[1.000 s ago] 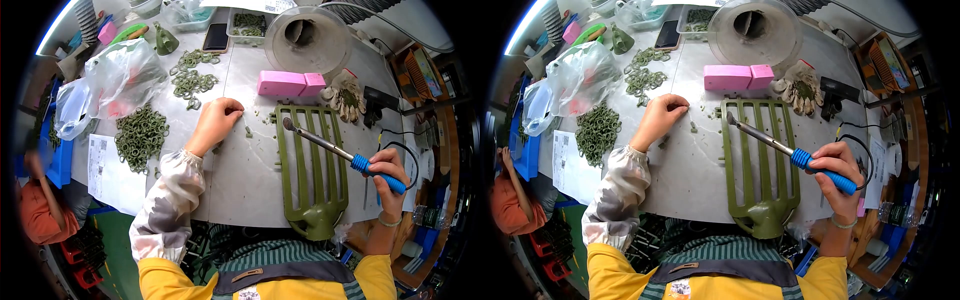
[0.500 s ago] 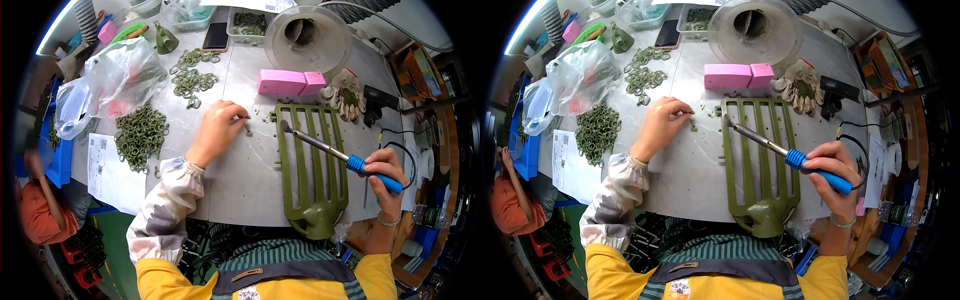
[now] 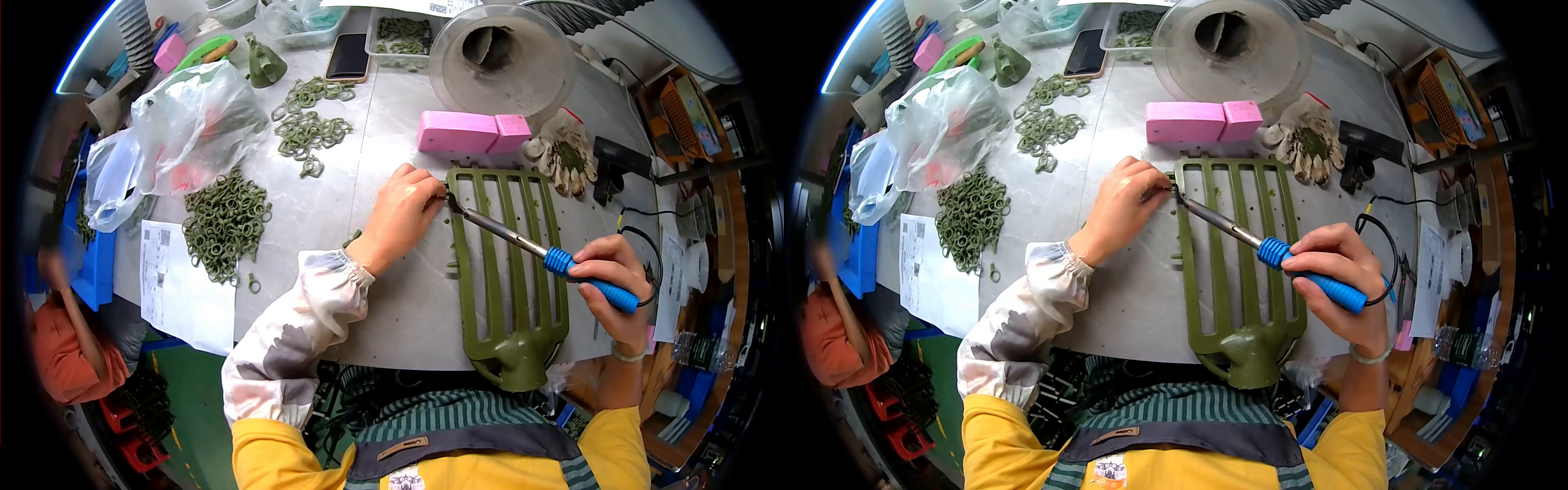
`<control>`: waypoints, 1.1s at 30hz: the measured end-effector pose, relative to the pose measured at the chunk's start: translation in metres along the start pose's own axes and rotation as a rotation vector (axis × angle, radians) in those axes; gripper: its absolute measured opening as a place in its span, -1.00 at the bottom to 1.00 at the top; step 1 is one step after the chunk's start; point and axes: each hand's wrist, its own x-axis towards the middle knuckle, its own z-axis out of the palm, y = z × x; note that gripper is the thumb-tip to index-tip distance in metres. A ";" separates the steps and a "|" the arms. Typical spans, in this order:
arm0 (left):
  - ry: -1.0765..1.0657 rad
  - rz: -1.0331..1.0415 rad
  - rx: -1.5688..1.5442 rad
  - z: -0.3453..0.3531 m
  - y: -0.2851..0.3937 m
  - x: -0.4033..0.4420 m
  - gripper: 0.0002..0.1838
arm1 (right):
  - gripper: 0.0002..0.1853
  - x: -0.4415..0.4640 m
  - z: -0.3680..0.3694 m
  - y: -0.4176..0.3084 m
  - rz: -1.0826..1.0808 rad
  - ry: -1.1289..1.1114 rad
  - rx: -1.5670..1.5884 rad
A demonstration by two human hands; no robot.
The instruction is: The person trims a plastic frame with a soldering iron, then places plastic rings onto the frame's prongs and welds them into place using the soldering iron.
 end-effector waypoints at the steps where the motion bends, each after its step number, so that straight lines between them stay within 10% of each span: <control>1: -0.001 0.004 0.002 0.000 0.000 0.000 -0.88 | -0.76 0.000 -0.001 0.001 -0.008 -0.005 -0.003; 11: -0.069 0.018 0.051 -0.022 0.024 -0.005 -0.71 | -0.83 -0.032 -0.023 0.006 0.061 0.237 0.096; 17: -0.664 0.280 0.010 -0.048 0.108 -0.063 -0.38 | -0.85 -0.054 -0.029 0.026 0.083 0.376 0.194; 25: -0.534 0.383 0.131 -0.018 0.123 -0.087 -0.52 | -0.84 -0.073 -0.028 0.039 0.130 0.465 0.299; 29: -0.351 0.113 -0.086 -0.048 0.108 -0.082 -0.63 | -0.82 -0.081 -0.030 0.043 0.157 0.489 0.347; 33: 0.072 -0.193 0.377 -0.107 0.022 -0.055 -0.87 | -0.77 -0.086 -0.028 0.044 0.182 0.502 0.414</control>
